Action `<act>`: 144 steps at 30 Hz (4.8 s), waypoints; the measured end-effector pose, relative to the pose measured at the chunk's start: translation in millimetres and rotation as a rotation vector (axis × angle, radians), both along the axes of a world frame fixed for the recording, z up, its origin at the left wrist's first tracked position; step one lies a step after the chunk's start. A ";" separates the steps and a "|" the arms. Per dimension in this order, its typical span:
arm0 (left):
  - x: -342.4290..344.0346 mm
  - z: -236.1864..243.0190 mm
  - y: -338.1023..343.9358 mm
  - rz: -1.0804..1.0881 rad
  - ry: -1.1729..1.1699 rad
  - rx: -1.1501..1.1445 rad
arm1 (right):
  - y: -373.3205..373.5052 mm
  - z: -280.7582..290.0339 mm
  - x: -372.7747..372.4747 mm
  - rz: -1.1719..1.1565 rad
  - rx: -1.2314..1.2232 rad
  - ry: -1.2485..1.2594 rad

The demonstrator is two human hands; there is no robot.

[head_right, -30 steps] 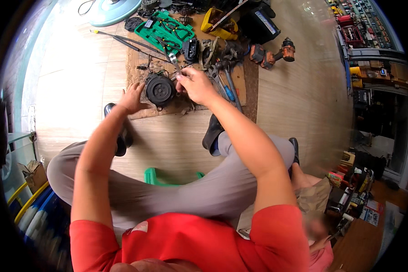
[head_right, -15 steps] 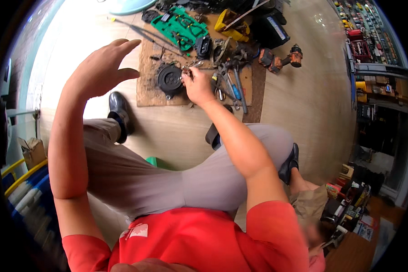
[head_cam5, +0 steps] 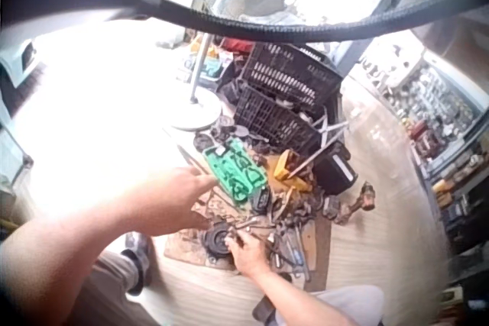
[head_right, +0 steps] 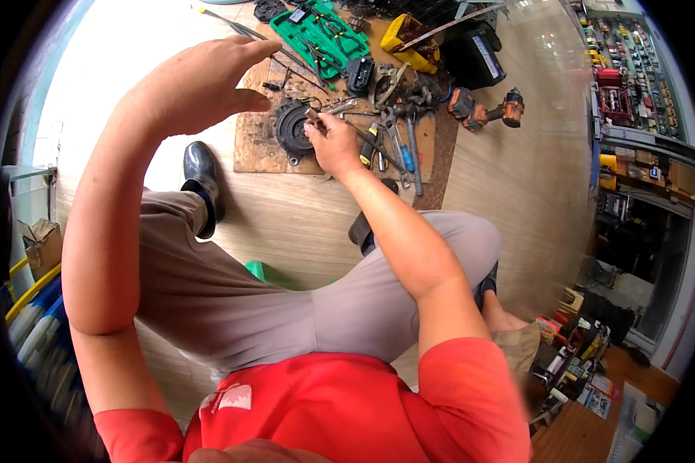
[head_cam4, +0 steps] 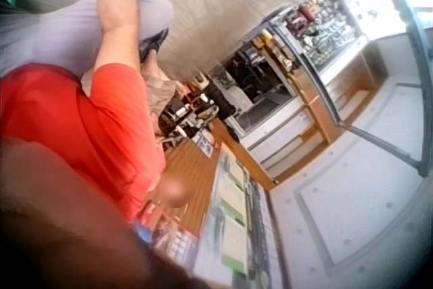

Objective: The person uses various tools including wrenches and a screwdriver to disassemble and remove parts from a black mechanical compressor unit while sitting on a low stool.

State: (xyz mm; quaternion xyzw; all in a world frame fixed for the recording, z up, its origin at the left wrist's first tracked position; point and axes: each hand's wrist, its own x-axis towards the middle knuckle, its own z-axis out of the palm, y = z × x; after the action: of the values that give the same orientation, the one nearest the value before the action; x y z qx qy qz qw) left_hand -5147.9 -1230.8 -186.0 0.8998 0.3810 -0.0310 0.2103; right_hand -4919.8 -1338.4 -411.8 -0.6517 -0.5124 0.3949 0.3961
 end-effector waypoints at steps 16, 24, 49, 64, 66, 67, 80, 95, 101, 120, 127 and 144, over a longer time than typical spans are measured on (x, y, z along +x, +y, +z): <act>-4.8 -1.7 12.5 0.054 0.019 -0.044 | -4.5 21.7 -10.3 0.073 0.150 -0.357; -4.8 -4.3 11.8 0.037 0.010 -0.012 | 1.7 30.7 -6.4 0.263 0.242 -0.440; -4.7 -10.1 10.9 0.014 -0.004 -0.012 | 9.9 32.2 10.9 0.128 -0.188 0.499; -0.6 -13.1 11.8 -0.013 -0.023 -0.006 | -1.5 31.6 -3.9 0.067 -0.064 0.290; -0.4 -15.5 12.3 -0.008 -0.019 -0.006 | 3.0 33.8 4.5 0.095 -0.143 0.496; -0.2 -15.5 12.5 -0.006 -0.017 -0.005 | 5.2 35.6 8.3 0.098 -0.204 0.573; -1.7 -17.2 5.5 -0.016 -0.122 0.077 | 4.0 32.6 -0.5 0.233 0.233 -0.424; 7.5 -17.2 13.7 -0.030 0.032 -0.041 | 0.1 -5.4 3.8 0.090 -0.116 0.382; 9.0 -19.7 16.1 -0.019 0.032 -0.013 | -2.2 -2.3 0.3 0.076 -0.037 0.255; 19.7 -21.2 13.7 -0.066 0.063 -0.011 | 0.7 7.4 -4.5 0.029 -0.137 0.403; 23.1 -22.9 14.0 -0.062 0.065 -0.009 | 4.8 -8.4 11.7 0.095 -0.165 0.413; 25.4 -20.3 14.4 -0.083 0.096 -0.027 | 4.6 -0.2 8.0 0.036 -0.070 0.513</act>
State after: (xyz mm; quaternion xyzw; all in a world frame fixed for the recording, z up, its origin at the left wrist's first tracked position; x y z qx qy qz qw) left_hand -5122.4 -1216.4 -206.3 0.9095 0.3525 -0.0881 0.2021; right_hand -4911.9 -1333.8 -412.0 -0.5343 -0.3927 0.5718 0.4831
